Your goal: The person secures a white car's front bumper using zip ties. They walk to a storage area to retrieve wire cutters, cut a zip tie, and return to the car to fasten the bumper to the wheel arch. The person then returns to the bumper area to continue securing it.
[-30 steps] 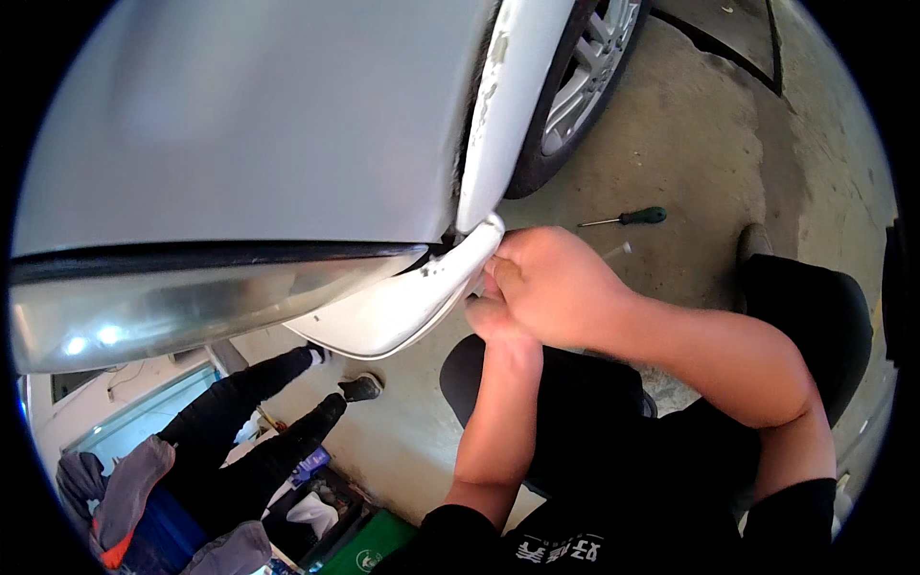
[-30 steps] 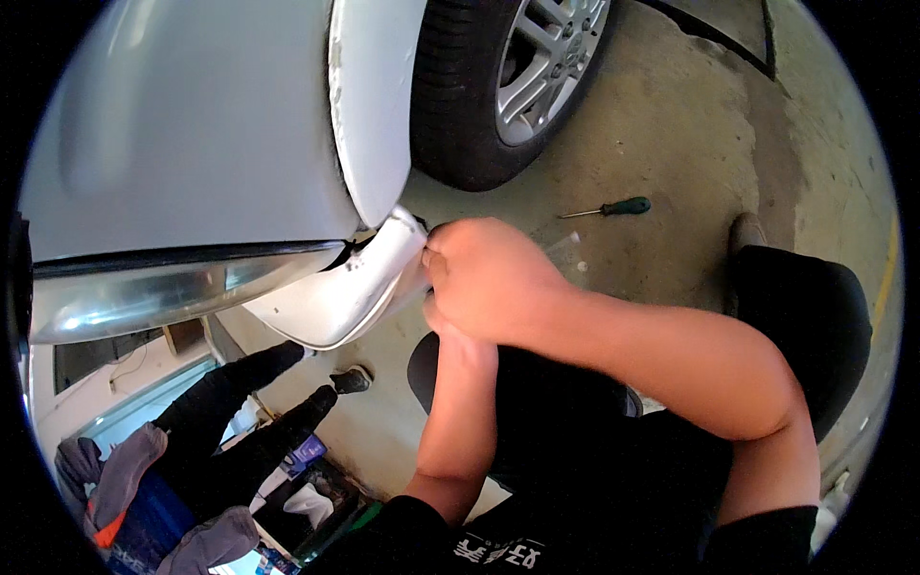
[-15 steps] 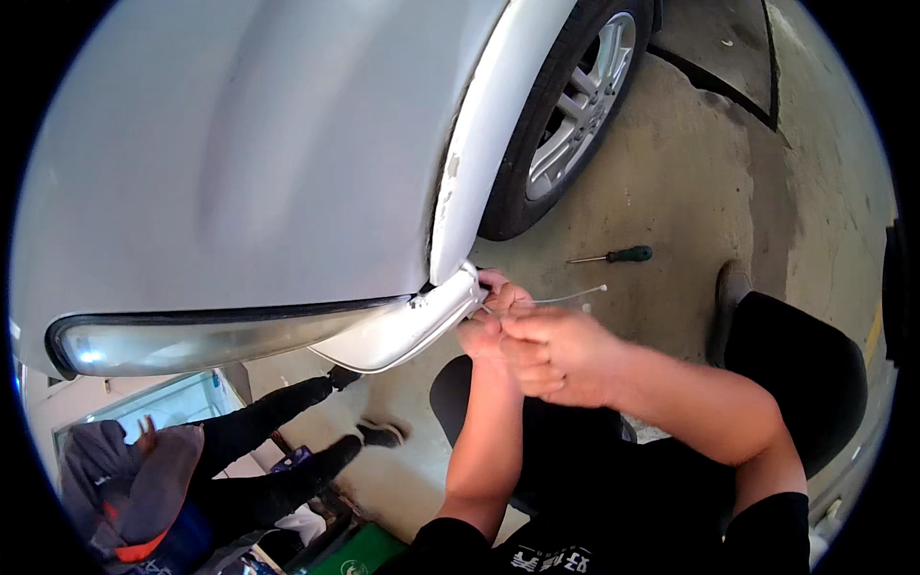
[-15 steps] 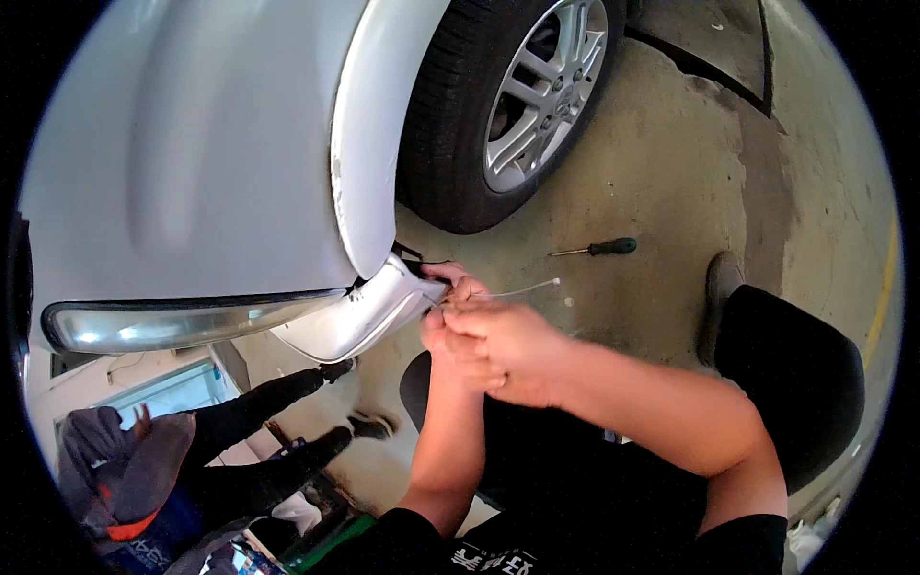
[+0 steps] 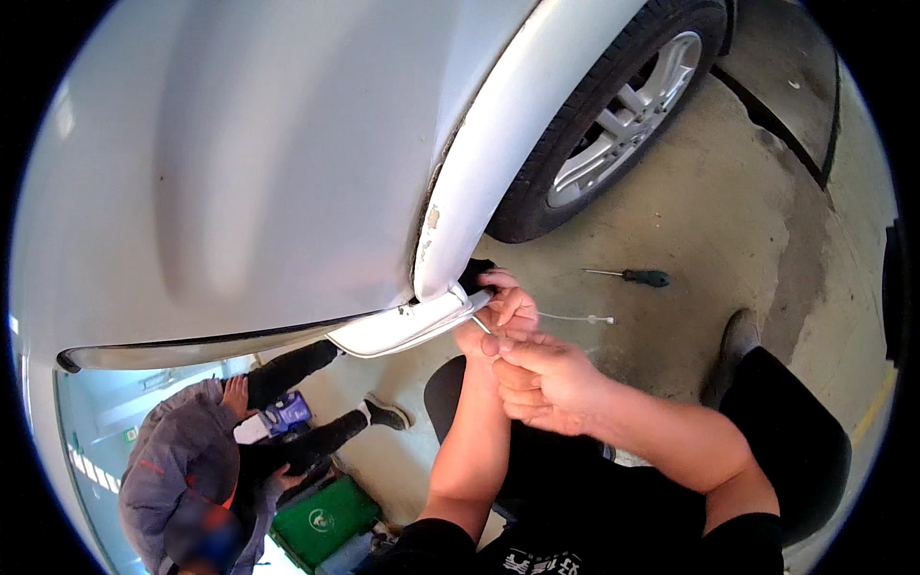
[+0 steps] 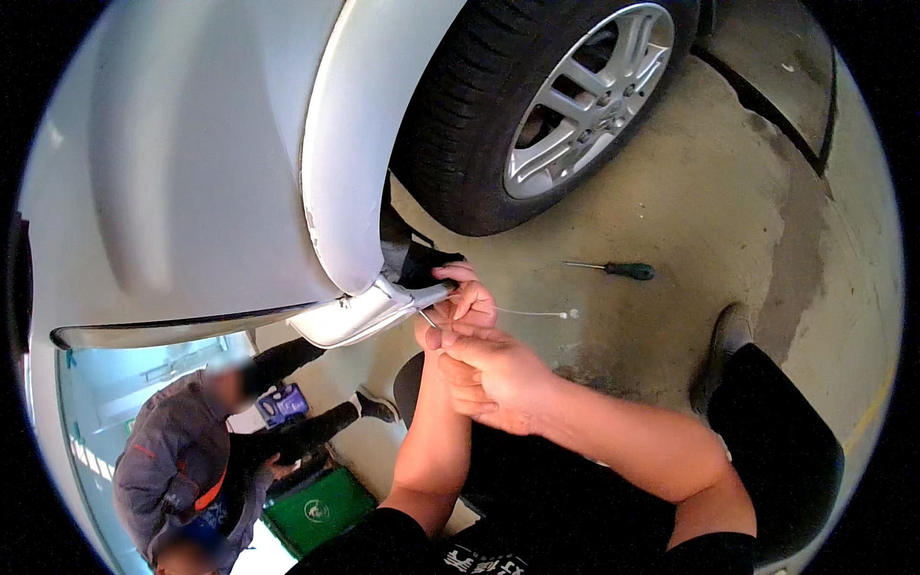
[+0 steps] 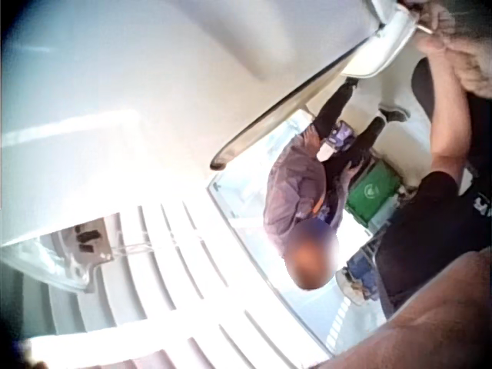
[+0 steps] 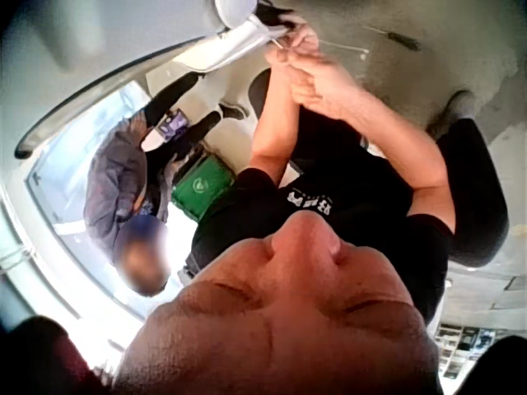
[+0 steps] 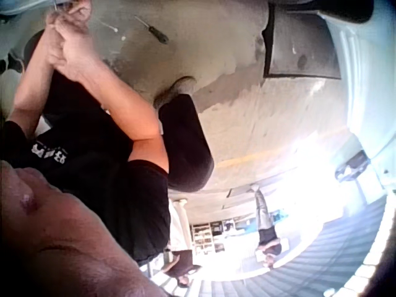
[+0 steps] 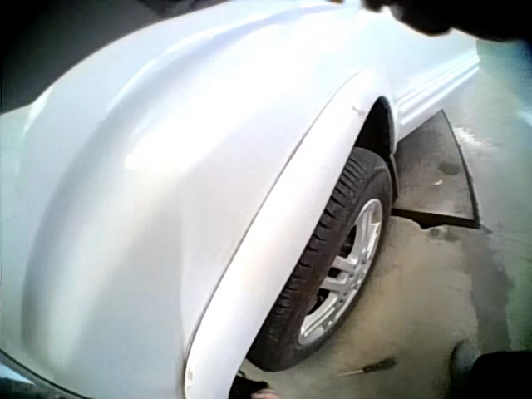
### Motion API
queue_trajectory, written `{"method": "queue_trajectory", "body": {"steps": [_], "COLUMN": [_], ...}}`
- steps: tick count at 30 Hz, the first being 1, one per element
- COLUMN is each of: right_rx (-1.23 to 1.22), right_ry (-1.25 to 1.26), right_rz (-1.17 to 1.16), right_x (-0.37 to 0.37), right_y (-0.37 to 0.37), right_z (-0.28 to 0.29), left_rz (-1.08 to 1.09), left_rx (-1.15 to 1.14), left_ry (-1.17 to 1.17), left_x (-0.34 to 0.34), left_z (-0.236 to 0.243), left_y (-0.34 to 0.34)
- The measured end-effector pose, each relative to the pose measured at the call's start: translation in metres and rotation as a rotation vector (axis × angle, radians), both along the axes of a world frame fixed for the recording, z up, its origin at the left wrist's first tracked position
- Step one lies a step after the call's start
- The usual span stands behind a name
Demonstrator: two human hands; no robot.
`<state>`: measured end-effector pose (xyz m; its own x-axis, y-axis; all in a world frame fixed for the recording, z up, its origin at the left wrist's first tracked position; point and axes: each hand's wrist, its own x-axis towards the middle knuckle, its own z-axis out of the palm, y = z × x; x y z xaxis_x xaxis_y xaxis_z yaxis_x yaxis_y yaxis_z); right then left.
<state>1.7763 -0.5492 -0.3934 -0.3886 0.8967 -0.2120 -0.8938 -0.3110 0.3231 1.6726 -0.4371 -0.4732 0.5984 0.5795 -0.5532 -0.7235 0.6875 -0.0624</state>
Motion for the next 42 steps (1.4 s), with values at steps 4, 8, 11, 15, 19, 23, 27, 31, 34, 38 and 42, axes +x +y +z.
{"method": "queue_trajectory", "body": {"steps": [4, 8, 11, 15, 19, 23, 27, 31, 34, 38, 42], "right_rx": [0.001, 0.091, 0.145, 0.13, 0.115, 0.118, 0.311, 0.121, 0.014, -0.083, 0.086], "right_ry": [-0.329, -1.141, -1.468, -0.838, -0.203, -0.409, -2.515, -2.324, -2.289, -2.517, -2.662], "right_rz": [0.0, -0.129, -0.221, -0.19, -0.134, -0.211, -0.102, -0.161, -0.33, -0.094, 0.358], "right_x": [-0.008, 0.0, 0.004, -0.006, -0.026, -0.027, 0.005, 0.028, 0.037, 0.081, 0.077], "right_y": [-0.001, -0.006, -0.006, -0.003, -0.01, -0.01, -0.034, -0.035, -0.033, -0.031, -0.051], "right_z": [-0.008, -0.009, -0.012, -0.018, -0.012, -0.017, -0.046, -0.038, -0.048, -0.123, -0.225], "left_rz": [0.022, -0.003, -0.051, 0.02, 0.032, 0.006, -0.028, -0.096, -0.206, -0.344, -0.428], "left_rx": [0.009, -0.109, -0.094, 0.01, -0.01, 0.015, -0.061, 0.01, 0.075, 0.179, 0.4], "left_ry": [0.033, 0.04, 0.021, 0.094, 0.025, 0.105, 0.184, 0.349, 0.547, 0.647, 0.675], "left_x": [0.006, 0.005, 0.007, 0.013, 0.003, 0.012, 0.007, 0.013, 0.01, 0.017, 0.009], "left_z": [0.008, 0.007, 0.008, 0.007, 0.006, 0.005, 0.002, 0.009, 0.008, 0.017, 0.033], "left_y": [-0.004, -0.002, 0.0, -0.008, -0.008, -0.01, -0.01, -0.023, -0.045, -0.066, -0.063]}}
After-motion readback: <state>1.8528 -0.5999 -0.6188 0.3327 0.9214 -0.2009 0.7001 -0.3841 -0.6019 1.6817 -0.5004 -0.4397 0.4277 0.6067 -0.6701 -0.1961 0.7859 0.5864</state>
